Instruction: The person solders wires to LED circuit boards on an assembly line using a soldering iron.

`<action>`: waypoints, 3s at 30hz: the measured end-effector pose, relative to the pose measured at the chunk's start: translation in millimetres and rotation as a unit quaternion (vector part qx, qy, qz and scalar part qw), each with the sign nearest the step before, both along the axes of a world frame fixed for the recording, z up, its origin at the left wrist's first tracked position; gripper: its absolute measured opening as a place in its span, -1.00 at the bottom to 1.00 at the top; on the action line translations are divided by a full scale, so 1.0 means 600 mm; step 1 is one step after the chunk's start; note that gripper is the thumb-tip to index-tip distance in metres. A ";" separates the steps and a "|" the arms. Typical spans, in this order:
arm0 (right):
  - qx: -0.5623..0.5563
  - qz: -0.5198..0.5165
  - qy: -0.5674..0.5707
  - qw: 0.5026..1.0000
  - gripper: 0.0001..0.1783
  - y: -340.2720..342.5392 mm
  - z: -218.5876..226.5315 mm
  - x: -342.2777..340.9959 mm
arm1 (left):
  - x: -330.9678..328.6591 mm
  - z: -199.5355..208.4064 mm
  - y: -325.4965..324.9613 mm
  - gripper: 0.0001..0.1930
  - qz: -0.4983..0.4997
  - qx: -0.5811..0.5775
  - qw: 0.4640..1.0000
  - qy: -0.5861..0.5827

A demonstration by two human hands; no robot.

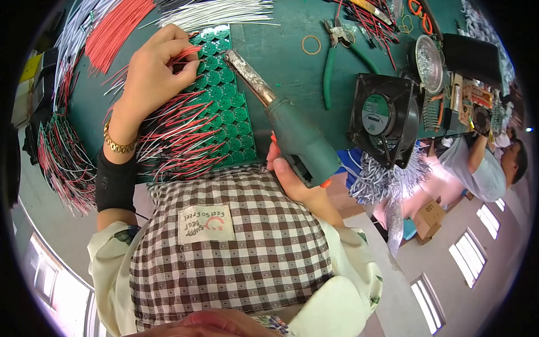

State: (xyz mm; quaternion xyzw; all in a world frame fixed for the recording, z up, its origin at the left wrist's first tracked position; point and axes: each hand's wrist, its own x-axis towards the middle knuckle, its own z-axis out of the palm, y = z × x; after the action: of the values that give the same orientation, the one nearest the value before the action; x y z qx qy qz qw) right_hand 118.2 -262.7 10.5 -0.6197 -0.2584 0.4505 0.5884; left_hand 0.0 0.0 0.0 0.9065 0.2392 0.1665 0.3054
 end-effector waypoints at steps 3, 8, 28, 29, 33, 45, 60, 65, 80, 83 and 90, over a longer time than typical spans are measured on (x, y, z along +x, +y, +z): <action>0.025 -0.018 0.009 0.999 -0.43 -0.007 -0.013 -0.008 | -0.002 0.005 -0.001 -0.82 0.004 0.026 1.000 0.006; 0.089 -0.084 0.073 0.990 -0.45 -0.023 -0.026 -0.020 | -0.023 0.008 0.011 -0.90 -0.013 0.124 0.986 -0.112; 0.068 0.042 -0.043 0.996 -0.80 -0.031 -0.030 -0.019 | -0.019 0.001 -0.053 -0.90 0.025 0.018 0.999 -0.044; 0.058 0.022 -0.064 0.996 -0.82 -0.029 -0.029 -0.023 | -0.019 0.001 -0.053 -0.90 0.030 0.018 0.998 -0.042; -0.010 0.058 -0.119 0.991 -0.53 -0.044 -0.041 -0.022 | -0.020 0.003 -0.055 -0.91 0.040 0.018 0.998 -0.041; 0.073 -0.024 0.048 0.996 -0.71 -0.031 -0.026 -0.030 | -0.018 0.001 -0.056 -0.89 0.043 0.002 0.998 -0.039; 0.088 0.010 -0.002 0.996 -0.41 -0.049 -0.037 -0.028 | -0.024 0.020 -0.050 -0.88 -0.024 0.023 0.999 -0.005; 0.091 -0.040 0.061 0.993 -0.40 -0.066 -0.043 -0.035 | -0.041 0.045 -0.051 -0.83 0.033 0.144 0.986 -0.075; 0.051 0.083 0.064 0.993 -0.49 -0.063 -0.011 -0.011 | -0.036 0.007 -0.091 -0.94 0.079 -0.033 0.995 -0.052; 0.038 0.094 0.060 0.993 -0.54 -0.063 -0.011 -0.010 | -0.033 0.009 -0.089 -0.92 0.087 -0.045 0.995 -0.017; 0.018 0.056 0.009 0.998 -0.55 -0.065 -0.024 -0.031 | -0.033 0.003 -0.084 -0.90 0.072 -0.055 0.995 -0.039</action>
State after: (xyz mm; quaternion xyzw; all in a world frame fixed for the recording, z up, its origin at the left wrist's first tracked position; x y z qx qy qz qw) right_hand 99.6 -301.5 -4.1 -0.5894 -0.2954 0.4835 0.5758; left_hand -20.0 -50.6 2.1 0.8615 0.3008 0.2094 0.3514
